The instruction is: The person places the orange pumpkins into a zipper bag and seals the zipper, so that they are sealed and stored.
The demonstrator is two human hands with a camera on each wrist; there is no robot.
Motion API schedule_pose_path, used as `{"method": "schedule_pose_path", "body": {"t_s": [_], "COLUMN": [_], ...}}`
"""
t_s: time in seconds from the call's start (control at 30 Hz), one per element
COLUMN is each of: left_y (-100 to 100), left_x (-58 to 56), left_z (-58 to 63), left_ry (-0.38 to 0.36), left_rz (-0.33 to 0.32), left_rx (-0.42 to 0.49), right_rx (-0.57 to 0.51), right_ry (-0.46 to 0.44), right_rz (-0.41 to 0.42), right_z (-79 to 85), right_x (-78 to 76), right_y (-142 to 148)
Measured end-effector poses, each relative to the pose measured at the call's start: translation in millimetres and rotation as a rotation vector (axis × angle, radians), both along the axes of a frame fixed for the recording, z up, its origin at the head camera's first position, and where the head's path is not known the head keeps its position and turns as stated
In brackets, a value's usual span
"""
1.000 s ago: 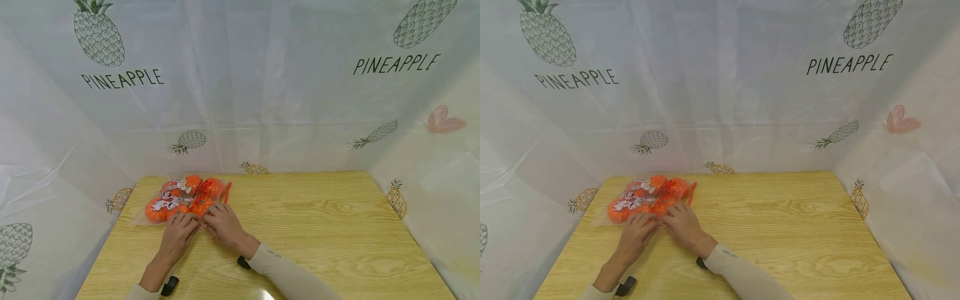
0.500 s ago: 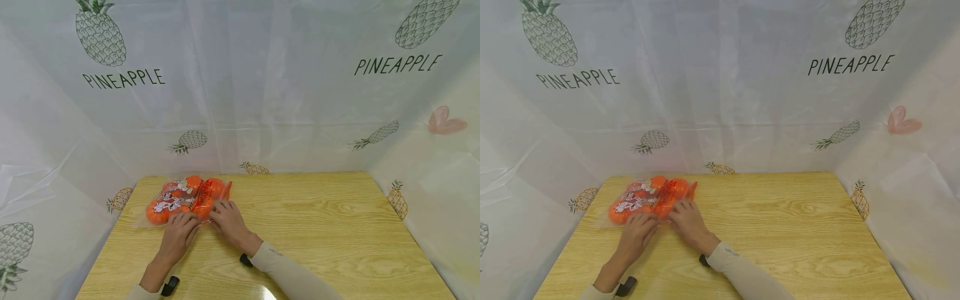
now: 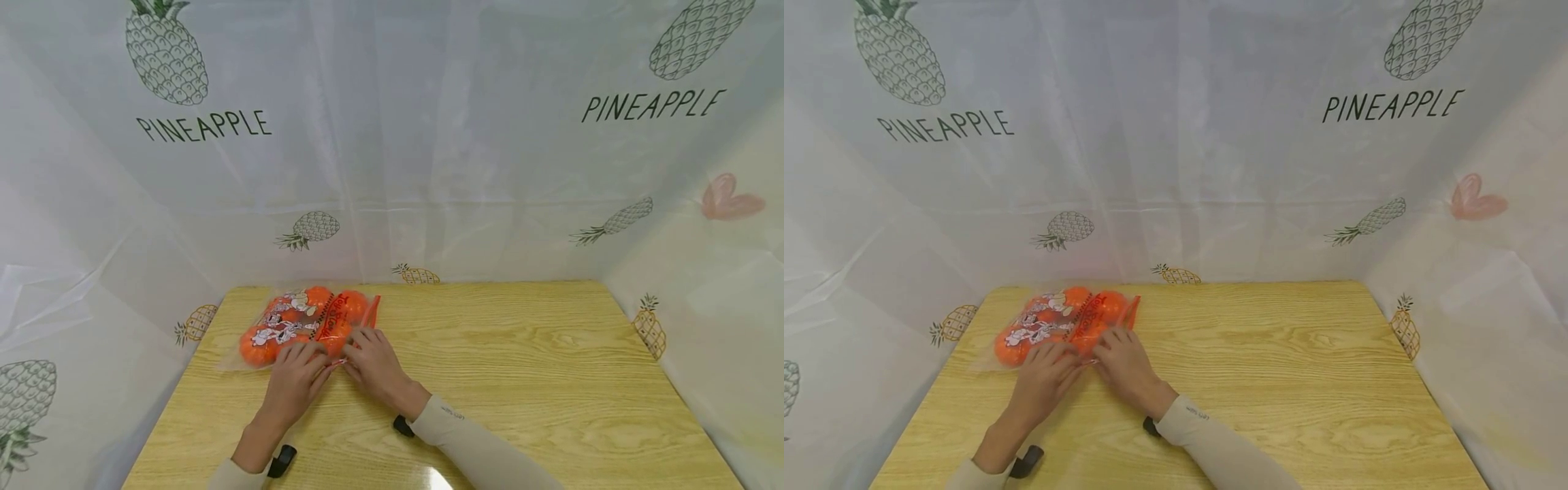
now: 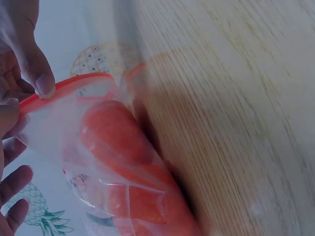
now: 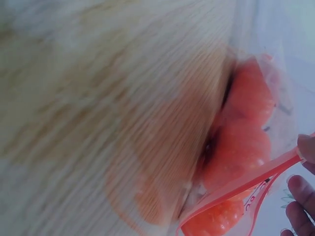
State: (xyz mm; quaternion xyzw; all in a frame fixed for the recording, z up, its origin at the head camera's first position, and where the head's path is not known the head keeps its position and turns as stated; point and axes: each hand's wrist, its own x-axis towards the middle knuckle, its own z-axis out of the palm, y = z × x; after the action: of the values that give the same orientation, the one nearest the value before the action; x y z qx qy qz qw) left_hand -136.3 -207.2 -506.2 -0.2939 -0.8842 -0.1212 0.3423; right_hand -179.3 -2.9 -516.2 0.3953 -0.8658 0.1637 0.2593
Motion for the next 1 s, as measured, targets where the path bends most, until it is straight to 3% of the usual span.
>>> {"method": "schedule_pose_path", "body": {"t_s": [0.5,1.0], "left_y": [0.6,-5.7], "left_x": [3.2,5.9], "left_z": [1.8,5.3], "left_ry": [0.077,0.108], "left_rz": [-0.029,-0.039], "left_rx": [0.035,0.067], "right_rx": [-0.020,-0.021], "right_ry": [0.056,0.008], "right_rz": [0.032,0.001], "right_z": [0.4,-1.5], "right_x": [-11.6,-28.6], "right_y": [3.1,16.5]}}
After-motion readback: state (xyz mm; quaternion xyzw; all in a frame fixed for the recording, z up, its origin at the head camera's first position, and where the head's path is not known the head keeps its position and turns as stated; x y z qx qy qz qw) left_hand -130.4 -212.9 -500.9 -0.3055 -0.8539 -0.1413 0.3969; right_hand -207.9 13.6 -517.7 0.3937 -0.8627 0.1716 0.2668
